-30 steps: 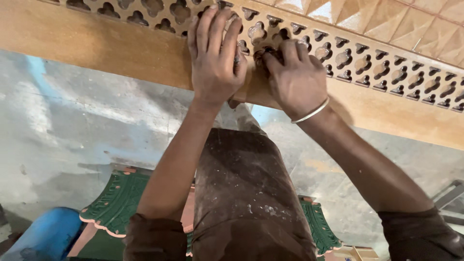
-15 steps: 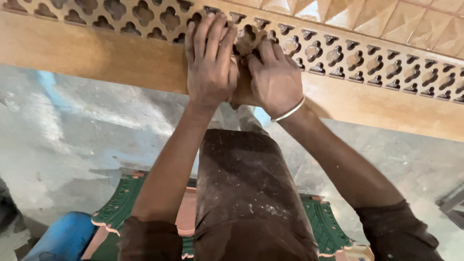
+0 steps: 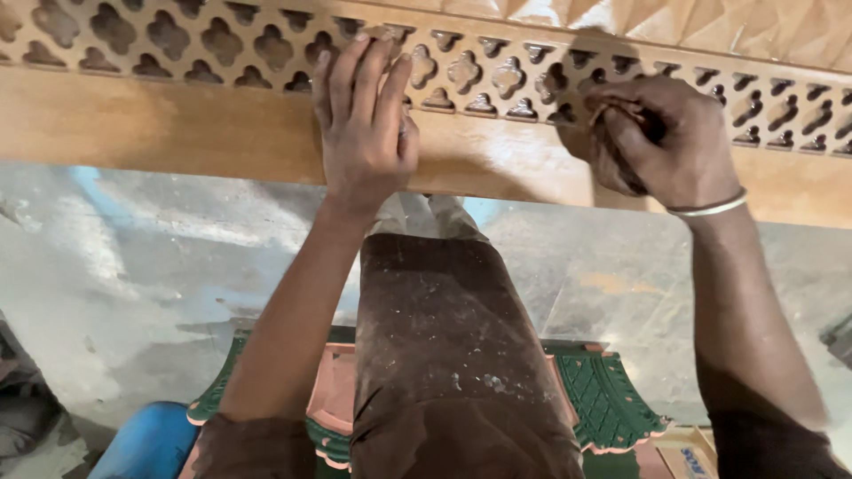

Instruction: The person applies a liquid finish to a long, carved wooden panel using a cloth. They repeatedly dip the cloth into a metal can and wipe the liquid into the panel's intricate patterns and recessed areas.

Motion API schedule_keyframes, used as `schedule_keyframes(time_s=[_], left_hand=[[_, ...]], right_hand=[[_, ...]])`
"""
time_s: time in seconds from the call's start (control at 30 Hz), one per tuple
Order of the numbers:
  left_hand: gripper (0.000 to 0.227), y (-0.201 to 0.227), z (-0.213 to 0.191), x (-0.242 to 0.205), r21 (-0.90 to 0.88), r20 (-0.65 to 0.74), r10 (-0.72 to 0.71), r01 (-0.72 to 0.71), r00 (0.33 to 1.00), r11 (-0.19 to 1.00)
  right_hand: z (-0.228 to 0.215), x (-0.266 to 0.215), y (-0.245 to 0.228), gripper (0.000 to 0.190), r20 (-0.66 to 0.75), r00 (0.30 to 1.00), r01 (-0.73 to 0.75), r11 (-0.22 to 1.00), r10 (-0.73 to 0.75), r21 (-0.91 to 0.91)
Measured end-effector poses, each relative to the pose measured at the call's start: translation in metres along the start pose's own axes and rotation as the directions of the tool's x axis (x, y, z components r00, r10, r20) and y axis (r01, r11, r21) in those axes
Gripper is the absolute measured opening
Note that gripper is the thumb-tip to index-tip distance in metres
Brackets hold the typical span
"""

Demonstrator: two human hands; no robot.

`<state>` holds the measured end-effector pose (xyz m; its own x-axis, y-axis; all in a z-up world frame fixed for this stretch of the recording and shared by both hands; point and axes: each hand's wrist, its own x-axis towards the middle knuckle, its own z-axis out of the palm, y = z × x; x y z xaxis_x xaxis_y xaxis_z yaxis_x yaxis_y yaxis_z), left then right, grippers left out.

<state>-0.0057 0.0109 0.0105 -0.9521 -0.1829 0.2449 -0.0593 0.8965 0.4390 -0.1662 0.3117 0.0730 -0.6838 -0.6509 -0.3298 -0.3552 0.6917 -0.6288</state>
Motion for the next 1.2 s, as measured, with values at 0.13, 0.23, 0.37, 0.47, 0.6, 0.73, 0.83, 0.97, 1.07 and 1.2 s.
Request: schedule_keyframes(time_s=[0.13,0.23,0.37,0.47,0.6,0.73,0.83,0.97,1.07,1.2], left_hand=[[0.045,0.016,0.014,0.007,-0.115,-0.021,-0.028,0.025,0.999,0.993],[0.049,0.028,0.025,0.012,-0.186,0.016,-0.077,0.079,0.997,0.979],[0.048,0.032,0.027,0.013,-0.168,0.015,-0.119,0.12,0.993,0.978],[0.049,0.032,0.026,0.013,-0.164,0.016,-0.125,0.126,0.992,0.978],[0.051,0.031,0.028,0.016,-0.158,0.025,-0.142,0.144,0.99,0.977],[0.052,0.032,0.031,0.012,-0.167,0.016,-0.126,0.127,0.992,0.978],[0.051,0.032,0.033,0.012,-0.157,0.018,-0.136,0.137,0.991,0.978],[0.053,0.03,0.033,0.016,-0.155,0.024,-0.133,0.135,0.991,0.979],[0.052,0.034,0.032,0.015,-0.159,0.039,-0.134,0.138,0.99,0.978],[0.051,0.033,0.031,0.013,-0.149,0.051,-0.124,0.13,0.991,0.98]], right_hand=[[0.029,0.015,-0.021,0.035,-0.099,0.959,0.238,0.945,-0.265,-0.223],[0.063,0.004,-0.021,0.055,-0.077,0.945,0.242,0.84,-0.317,-0.486],[0.094,-0.007,-0.024,0.038,-0.069,0.965,0.116,0.645,-0.253,-0.755],[0.086,-0.002,-0.034,0.031,-0.027,0.958,0.148,0.576,-0.285,-0.804],[0.042,0.011,-0.044,0.025,0.032,0.983,0.163,0.769,-0.183,-0.618],[0.038,0.023,-0.045,0.047,-0.055,0.968,0.194,0.874,-0.243,-0.445],[0.069,0.033,-0.046,0.039,-0.175,0.946,0.161,0.864,-0.274,-0.477],[0.088,0.042,-0.04,0.051,-0.109,0.954,0.166,0.797,-0.278,-0.58],[0.067,0.042,-0.031,0.04,0.055,0.946,0.265,0.668,-0.319,-0.695],[0.043,0.043,-0.035,0.031,0.21,0.893,0.379,0.416,-0.398,-0.827]])
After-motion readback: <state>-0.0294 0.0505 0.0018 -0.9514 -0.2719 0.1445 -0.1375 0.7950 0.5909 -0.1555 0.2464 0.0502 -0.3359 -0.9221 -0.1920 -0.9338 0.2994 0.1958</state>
